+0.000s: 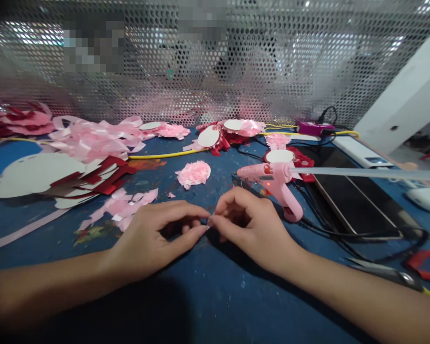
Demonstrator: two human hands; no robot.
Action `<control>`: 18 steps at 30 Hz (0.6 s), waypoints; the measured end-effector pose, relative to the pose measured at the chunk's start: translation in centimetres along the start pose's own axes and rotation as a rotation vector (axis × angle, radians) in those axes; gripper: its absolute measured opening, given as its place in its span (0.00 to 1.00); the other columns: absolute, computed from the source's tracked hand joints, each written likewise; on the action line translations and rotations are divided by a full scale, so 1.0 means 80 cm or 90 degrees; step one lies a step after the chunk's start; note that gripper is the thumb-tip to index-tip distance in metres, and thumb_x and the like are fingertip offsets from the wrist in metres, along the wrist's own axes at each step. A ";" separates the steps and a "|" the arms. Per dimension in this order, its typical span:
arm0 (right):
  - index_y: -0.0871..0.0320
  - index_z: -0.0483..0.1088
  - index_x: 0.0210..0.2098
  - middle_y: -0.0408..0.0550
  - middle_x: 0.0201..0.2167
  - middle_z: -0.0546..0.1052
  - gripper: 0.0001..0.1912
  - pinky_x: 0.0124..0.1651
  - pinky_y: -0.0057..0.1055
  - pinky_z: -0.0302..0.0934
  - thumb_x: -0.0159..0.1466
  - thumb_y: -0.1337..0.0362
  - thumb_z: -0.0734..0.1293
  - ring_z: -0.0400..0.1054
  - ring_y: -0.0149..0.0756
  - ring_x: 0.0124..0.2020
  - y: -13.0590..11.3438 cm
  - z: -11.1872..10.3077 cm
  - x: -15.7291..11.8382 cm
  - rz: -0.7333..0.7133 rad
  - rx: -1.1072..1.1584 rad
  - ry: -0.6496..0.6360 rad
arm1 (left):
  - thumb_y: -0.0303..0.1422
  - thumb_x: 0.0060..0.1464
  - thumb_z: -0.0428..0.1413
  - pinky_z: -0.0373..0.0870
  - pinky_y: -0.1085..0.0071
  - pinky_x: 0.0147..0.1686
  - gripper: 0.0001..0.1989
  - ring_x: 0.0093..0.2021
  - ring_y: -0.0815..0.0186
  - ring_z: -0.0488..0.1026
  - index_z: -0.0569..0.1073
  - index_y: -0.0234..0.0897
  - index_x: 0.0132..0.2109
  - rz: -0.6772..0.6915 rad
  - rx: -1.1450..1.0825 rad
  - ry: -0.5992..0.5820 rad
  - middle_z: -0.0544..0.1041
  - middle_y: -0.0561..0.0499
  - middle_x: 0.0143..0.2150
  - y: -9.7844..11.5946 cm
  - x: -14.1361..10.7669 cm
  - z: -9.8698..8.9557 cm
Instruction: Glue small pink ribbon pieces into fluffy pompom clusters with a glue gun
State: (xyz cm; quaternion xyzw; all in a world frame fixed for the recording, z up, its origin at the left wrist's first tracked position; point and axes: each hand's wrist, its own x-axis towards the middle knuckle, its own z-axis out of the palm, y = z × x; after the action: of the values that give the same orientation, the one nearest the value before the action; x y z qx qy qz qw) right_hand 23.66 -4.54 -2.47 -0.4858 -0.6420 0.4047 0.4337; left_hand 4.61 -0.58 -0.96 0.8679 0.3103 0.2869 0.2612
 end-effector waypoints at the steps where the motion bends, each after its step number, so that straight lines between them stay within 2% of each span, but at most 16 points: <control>1: 0.55 0.64 0.32 0.39 0.21 0.73 0.07 0.25 0.24 0.63 0.61 0.62 0.68 0.69 0.27 0.22 0.000 0.000 -0.002 -0.019 -0.031 -0.001 | 0.29 0.53 0.56 0.64 0.79 0.25 0.06 0.23 0.74 0.70 0.77 0.37 0.38 0.011 0.015 -0.002 0.77 0.55 0.27 0.000 -0.001 0.001; 6: 0.54 0.65 0.32 0.39 0.23 0.73 0.04 0.24 0.23 0.62 0.63 0.64 0.66 0.68 0.26 0.22 0.001 0.001 -0.005 -0.109 -0.140 -0.009 | 0.30 0.51 0.57 0.65 0.78 0.23 0.06 0.21 0.73 0.70 0.78 0.37 0.36 0.030 0.064 0.005 0.78 0.55 0.25 0.004 -0.004 0.004; 18: 0.53 0.64 0.32 0.40 0.23 0.73 0.04 0.25 0.25 0.61 0.64 0.64 0.63 0.67 0.27 0.22 -0.001 -0.002 -0.009 -0.132 -0.212 -0.059 | 0.30 0.50 0.57 0.65 0.77 0.23 0.05 0.23 0.71 0.73 0.78 0.36 0.32 0.100 0.101 0.017 0.79 0.54 0.23 0.000 -0.004 0.006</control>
State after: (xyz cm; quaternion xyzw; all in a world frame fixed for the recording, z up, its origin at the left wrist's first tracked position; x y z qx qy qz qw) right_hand 23.91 -5.22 -2.43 -0.4630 -0.7661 0.2679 0.3564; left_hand 4.70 -0.96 -1.41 0.9036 0.2666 0.2924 0.1640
